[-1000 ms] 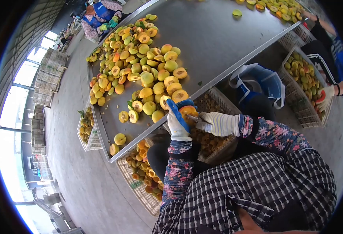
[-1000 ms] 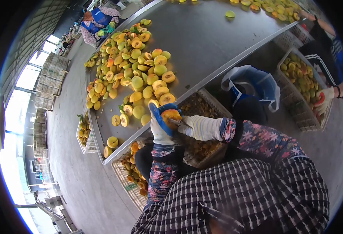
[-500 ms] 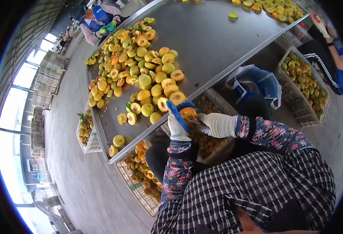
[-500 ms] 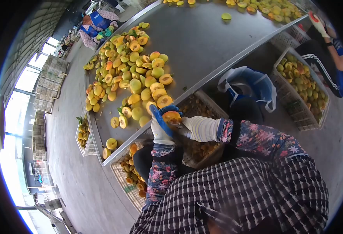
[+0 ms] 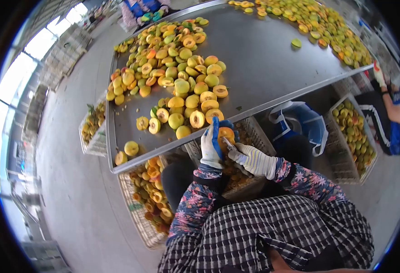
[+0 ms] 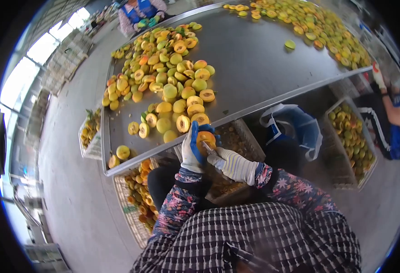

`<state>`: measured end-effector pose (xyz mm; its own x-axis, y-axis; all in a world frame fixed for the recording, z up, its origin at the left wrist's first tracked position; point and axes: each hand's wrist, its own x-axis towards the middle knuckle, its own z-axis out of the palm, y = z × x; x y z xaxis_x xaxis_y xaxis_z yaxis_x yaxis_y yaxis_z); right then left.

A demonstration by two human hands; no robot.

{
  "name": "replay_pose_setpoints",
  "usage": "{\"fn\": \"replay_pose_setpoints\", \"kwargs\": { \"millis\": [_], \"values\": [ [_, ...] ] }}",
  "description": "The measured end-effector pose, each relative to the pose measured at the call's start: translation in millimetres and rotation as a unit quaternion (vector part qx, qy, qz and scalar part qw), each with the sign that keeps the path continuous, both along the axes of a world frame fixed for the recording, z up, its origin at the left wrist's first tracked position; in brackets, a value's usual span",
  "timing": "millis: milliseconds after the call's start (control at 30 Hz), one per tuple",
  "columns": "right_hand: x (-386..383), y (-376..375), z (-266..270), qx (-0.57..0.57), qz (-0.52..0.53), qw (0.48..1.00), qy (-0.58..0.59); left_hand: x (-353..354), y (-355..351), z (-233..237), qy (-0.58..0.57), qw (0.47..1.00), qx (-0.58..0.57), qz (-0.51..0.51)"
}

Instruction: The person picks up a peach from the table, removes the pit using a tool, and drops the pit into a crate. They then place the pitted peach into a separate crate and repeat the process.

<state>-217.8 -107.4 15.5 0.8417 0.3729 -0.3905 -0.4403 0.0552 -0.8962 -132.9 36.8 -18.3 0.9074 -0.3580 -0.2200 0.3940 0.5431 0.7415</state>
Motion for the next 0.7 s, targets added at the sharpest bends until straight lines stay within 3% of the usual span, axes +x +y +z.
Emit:
{"fn": "replay_pose_setpoints", "kwargs": {
  "millis": [33,133,200,233,300,333,367,400,467,533,567,633,667,700],
  "values": [
    [1,0,1,0.037,0.000,0.999,0.037,-1,-3,-9,-0.112,0.990,0.072,0.047],
    [0,4,6,0.015,-0.013,0.998,0.057,0,-3,-6,0.023,0.997,-0.026,0.066],
    [6,13,-19,-0.027,-0.056,0.978,-0.199,0,-5,0,0.037,0.996,-0.018,0.079],
    [10,17,-39,-0.028,-0.079,0.938,-0.337,0,-3,0,0.040,0.997,-0.006,0.070],
    [8,15,-48,-0.069,-0.083,0.942,-0.319,1,-1,1,0.080,0.996,-0.014,0.045],
    [7,13,-53,-0.088,-0.085,0.943,-0.309,-2,-2,-2,-0.002,0.996,0.035,0.079],
    [-2,10,-9,-0.030,-0.056,0.992,-0.114,-8,-5,-6,-0.081,0.987,0.086,0.110],
    [-4,8,16,0.030,-0.027,0.996,0.082,-8,-8,-8,-0.165,0.967,0.136,0.138],
    [-5,8,12,0.083,-0.036,0.989,0.119,-9,-8,-1,-0.173,0.964,0.138,0.150],
    [-6,9,14,0.105,-0.048,0.985,0.130,-6,-10,8,-0.023,0.992,0.039,0.117],
    [-6,9,15,0.084,-0.053,0.987,0.124,-1,-9,-4,-0.018,0.994,0.000,0.108],
    [-7,10,-22,-0.030,-0.068,0.992,-0.104,13,-9,-43,-0.079,0.994,0.051,0.053],
    [-7,13,-29,-0.084,-0.075,0.970,-0.217,8,-8,-30,-0.062,0.996,0.050,0.035],
    [-9,10,-34,-0.067,-0.070,0.974,-0.207,3,-7,-16,-0.046,0.998,0.050,0.016]
  ]
}}
